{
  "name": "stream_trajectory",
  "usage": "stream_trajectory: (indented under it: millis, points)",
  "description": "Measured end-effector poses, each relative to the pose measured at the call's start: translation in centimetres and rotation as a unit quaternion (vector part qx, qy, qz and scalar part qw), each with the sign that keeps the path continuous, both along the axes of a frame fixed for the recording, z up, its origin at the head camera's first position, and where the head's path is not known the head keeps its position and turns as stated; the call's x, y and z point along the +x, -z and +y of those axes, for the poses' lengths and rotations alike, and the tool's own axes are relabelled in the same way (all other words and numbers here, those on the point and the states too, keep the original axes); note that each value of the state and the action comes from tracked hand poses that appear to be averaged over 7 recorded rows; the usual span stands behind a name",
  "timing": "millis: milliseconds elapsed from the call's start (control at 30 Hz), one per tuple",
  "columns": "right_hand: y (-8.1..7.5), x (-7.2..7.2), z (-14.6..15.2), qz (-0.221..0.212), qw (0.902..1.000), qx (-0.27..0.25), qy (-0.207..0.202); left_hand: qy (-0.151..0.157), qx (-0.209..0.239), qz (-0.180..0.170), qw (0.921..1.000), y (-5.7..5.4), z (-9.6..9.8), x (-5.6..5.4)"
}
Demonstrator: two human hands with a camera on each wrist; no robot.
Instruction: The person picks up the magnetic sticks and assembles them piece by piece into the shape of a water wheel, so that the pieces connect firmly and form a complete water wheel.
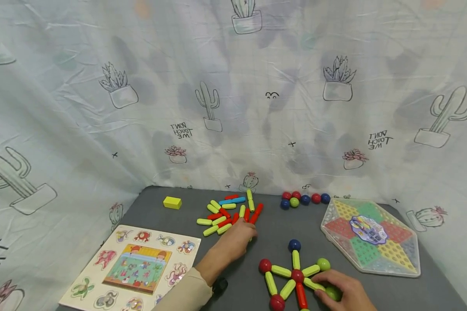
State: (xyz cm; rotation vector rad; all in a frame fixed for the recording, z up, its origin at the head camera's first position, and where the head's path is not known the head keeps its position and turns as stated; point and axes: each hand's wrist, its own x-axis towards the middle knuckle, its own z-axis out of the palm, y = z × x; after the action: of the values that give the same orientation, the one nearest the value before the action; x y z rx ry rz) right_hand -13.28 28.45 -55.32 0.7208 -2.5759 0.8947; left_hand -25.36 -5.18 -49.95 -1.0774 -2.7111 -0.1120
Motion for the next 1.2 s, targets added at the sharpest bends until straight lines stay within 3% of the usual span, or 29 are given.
stream_trajectory:
  millis: [67,100,300,333,500,600,667,733,800,900,1000,1033,1067,1133,1200]
  points:
    - [0.1,0.0,0.0,0.008,1.0000,-0.001,0.000,0.006,0.001,-0.001,1.0000,0.0,-0.1,-0.1]
    - [0.2,0.0,0.0,0.012,0.9999,0.000,-0.003,0.014,0.003,0.001,0.9999,1.0,-0.3,-0.7]
    - [0.2,0.0,0.2,0.027,0.9996,0.000,-0.004,0.007,-0.010,-0.054,0.9984,0.9,-0.5,-1.2]
    - [0.2,0.0,0.2,0.026,0.9997,0.000,-0.003,-0.001,-0.013,-0.063,0.9979,0.0,-0.3,-0.7]
    - [0.2,0.0,0.2,0.010,0.9999,0.003,-0.006,-0.007,0.015,-0.055,0.9984,0.3,-0.5,-0.9]
    - [0.2,-0.1,0.2,0.001,0.9999,0.004,-0.010,-0.007,0.083,-0.078,0.9935,0.5,-0.8,-0.8]
    - [0.3,-0.1,0.2,-0.002,0.9999,0.004,-0.010,-0.011,0.164,-0.124,0.9785,0.6,-0.9,-0.6]
    - [0.3,-0.1,0.2,-0.001,0.9999,0.004,-0.010,-0.020,0.271,-0.183,0.9446,0.6,-1.0,-0.1]
    - [0.3,-0.1,0.2,0.000,1.0000,0.004,-0.007,-0.029,0.373,-0.242,0.8951,0.6,-0.9,0.4]
    - [0.2,0.0,0.2,-0.003,1.0000,0.005,-0.003,-0.043,0.490,-0.344,0.8002,0.8,-0.7,1.1]
    - [0.0,0.0,0.1,-0.004,1.0000,0.007,-0.001,-0.050,0.569,-0.451,0.6860,1.0,-0.4,1.7]
    - [0.0,0.0,0.1,-0.004,1.0000,0.008,-0.002,-0.053,0.586,-0.478,0.6519,1.1,-0.3,1.8]
    - [-0.1,0.0,0.1,-0.004,1.0000,0.008,-0.003,-0.056,0.596,-0.498,0.6275,1.3,-0.2,1.9]
    - [-0.2,-0.1,0.0,-0.004,0.9999,0.010,-0.002,-0.060,0.607,-0.523,0.5956,1.5,0.0,2.1]
    - [-0.2,-0.1,0.0,-0.003,0.9999,0.014,-0.002,-0.069,0.608,-0.522,0.5936,1.8,0.2,2.3]
